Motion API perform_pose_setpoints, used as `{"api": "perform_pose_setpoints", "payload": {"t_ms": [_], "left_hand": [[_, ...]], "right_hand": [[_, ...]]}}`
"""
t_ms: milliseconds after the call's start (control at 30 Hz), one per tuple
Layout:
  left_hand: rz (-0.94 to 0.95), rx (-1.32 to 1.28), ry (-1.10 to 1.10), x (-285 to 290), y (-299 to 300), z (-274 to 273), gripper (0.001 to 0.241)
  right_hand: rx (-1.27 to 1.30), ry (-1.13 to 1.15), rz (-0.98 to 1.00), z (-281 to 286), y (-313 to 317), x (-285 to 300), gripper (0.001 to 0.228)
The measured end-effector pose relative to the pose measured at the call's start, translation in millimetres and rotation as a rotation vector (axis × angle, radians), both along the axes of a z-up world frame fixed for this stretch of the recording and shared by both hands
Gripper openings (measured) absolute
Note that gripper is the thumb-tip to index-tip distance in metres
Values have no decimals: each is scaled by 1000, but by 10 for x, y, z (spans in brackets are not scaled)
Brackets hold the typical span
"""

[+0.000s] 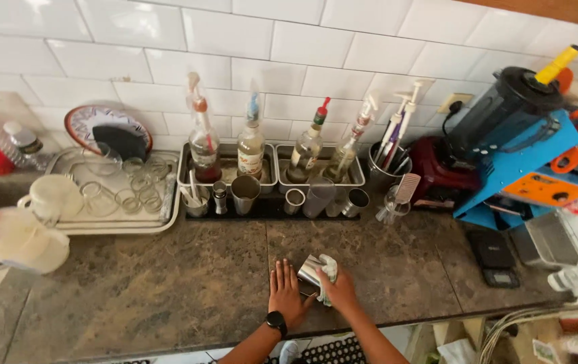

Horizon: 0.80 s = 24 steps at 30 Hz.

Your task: Wiping down a service counter and folding a cleaning cloth in a coffee shop.

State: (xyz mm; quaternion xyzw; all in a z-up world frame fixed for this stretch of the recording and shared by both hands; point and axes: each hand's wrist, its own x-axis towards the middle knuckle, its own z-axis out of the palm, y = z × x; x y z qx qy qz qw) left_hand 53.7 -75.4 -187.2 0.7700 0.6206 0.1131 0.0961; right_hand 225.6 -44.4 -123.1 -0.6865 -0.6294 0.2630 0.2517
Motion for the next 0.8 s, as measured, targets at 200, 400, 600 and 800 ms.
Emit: {"api": "perform_pose_setpoints", "payload": {"t_ms": [200, 400, 600, 800], "left_hand": [[-25, 61, 7, -28, 6, 18, 108], [-28, -25, 3, -51, -12, 124, 109], [-19, 17, 15, -13, 29, -26, 113], [16, 234, 52, 6, 14, -131, 109]], "right_hand": [[169, -488, 203, -161, 38, -87, 72], [-106, -282, 120, 107, 193, -73, 50], [-227, -321, 142, -16, 94, -32, 53], [191, -323, 247, -197, -284, -25, 91]]}}
